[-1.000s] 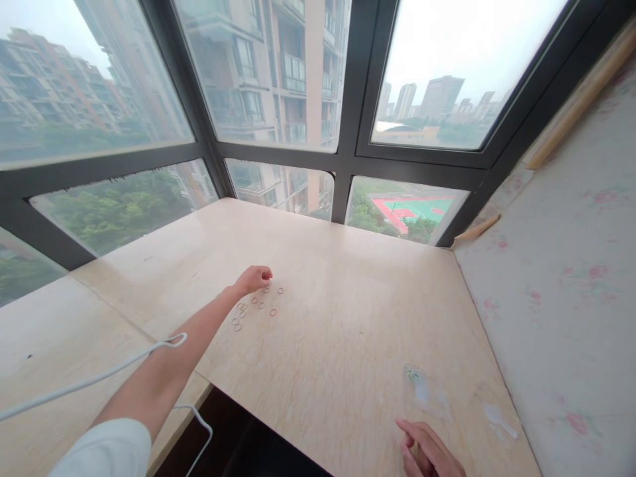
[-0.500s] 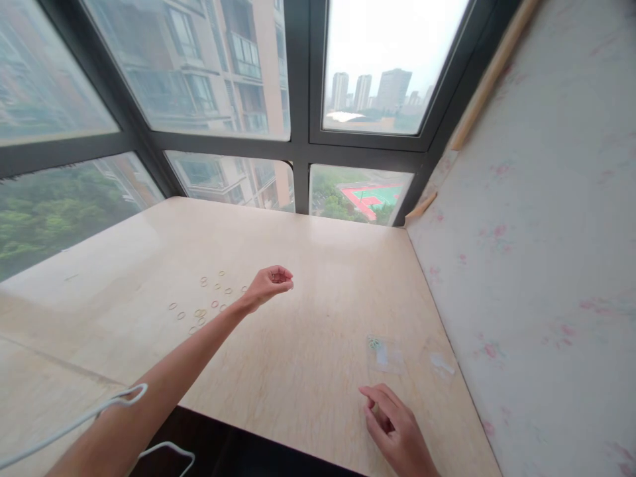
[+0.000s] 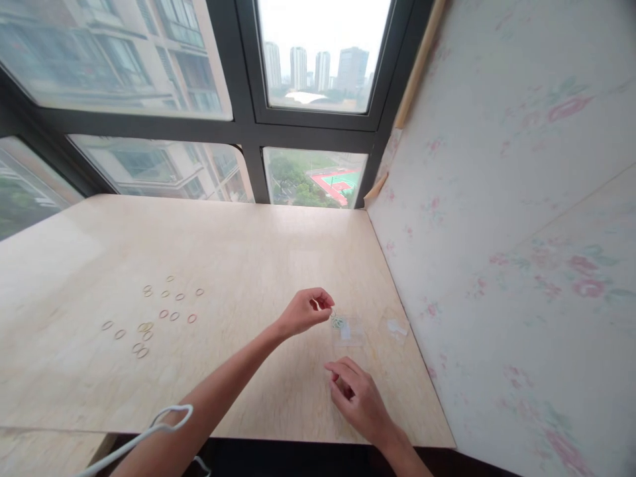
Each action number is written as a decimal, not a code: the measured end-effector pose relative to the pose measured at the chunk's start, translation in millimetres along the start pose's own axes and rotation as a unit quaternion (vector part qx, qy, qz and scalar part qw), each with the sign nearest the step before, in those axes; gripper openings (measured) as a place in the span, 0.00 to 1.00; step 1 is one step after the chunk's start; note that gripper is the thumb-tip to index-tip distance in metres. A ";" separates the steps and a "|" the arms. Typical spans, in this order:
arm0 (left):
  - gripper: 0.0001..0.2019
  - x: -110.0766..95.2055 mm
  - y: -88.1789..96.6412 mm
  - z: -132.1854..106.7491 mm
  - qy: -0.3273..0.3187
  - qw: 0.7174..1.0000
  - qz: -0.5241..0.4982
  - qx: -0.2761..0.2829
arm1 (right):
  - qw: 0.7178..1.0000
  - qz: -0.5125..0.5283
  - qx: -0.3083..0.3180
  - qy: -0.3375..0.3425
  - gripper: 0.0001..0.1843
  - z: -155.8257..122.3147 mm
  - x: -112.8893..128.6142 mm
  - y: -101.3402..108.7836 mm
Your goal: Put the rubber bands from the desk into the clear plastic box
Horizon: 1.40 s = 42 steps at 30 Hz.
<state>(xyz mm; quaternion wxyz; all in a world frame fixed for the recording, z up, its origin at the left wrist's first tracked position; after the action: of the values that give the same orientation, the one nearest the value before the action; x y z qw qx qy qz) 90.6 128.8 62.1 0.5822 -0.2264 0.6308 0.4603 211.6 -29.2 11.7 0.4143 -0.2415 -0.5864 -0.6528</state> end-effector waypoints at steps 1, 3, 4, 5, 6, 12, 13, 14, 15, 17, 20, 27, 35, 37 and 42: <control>0.03 1.0 -6.4 0.5 -0.014 1.000 0.023 0.002 | 1.000 -0.001 0.001 -0.002 0.16 0.3 0.3 0.3; 0.05 3.7 -16.4 1.3 -0.042 0.997 0.065 0.007 | 1.000 -0.004 0.002 -0.005 0.16 0.9 0.7 0.8; 0.06 5.2 -20.3 1.7 -0.054 0.995 0.085 0.012 | 1.000 -0.005 0.002 -0.006 0.16 1.1 0.8 1.0; 0.06 6.9 -23.4 2.0 -0.062 0.993 0.103 0.017 | 1.000 -0.005 0.001 -0.006 0.17 1.3 0.7 1.1; 0.07 8.7 -25.9 2.4 -0.066 0.991 0.118 0.022 | 1.000 -0.004 0.001 -0.005 0.17 1.4 0.4 1.1; 0.08 13.7 -28.5 3.2 -0.062 0.987 0.145 0.024 | 1.000 0.003 0.003 -0.001 0.17 0.8 -3.3 -0.6; 0.08 13.6 -27.0 2.5 -0.060 0.988 0.144 0.020 | 1.000 0.004 0.003 0.001 0.17 0.6 -3.8 -0.8; 0.07 13.5 -25.0 1.3 -0.056 0.989 0.139 0.015 | 1.000 0.005 0.003 0.002 0.17 0.5 -4.1 -1.0; 0.07 13.6 -22.3 -0.5 -0.051 0.990 0.131 0.007 | 1.000 0.006 0.002 0.003 0.17 0.3 -4.3 -1.1; 0.07 15.3 -14.9 -6.6 -0.035 0.993 0.107 -0.018 | 1.000 0.007 -0.001 0.005 0.16 0.2 -4.3 -1.0; 0.03 24.5 0.5 -23.1 0.013 0.994 0.072 -0.079 | 1.000 0.009 -0.007 0.010 0.16 -0.3 -3.1 -0.7; 0.01 59.7 34.1 -81.8 0.084 0.973 0.048 -0.211 | 1.000 0.007 -0.012 0.024 0.14 -5.1 -3.3 -1.6; 0.03 69.1 39.4 -107.4 0.038 0.960 0.055 -0.271 | 0.999 0.034 -0.008 0.020 0.12 -0.7 -5.0 -9.1; 0.03 68.1 39.0 -108.3 0.032 0.958 0.053 -0.279 | 0.999 0.044 0.001 0.025 0.11 8.3 5.6 -14.4; 0.04 66.2 40.0 -111.7 0.016 0.957 0.032 -0.288 | 0.994 0.043 -0.017 0.104 0.13 43.3 54.3 -29.8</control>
<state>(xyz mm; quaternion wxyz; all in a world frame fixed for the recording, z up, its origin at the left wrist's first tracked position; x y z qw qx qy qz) -15.6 70.0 0.9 0.4669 -0.3714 0.4882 0.6370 150.3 -2.3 46.9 0.4962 -0.2041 -0.5184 -0.6658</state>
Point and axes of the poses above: each hand's wrist, its own z-axis towards the middle knuckle, its own y-axis out of the back of the hand, x = y × z, the point moved 3 cm from there along z, towards the middle knuckle
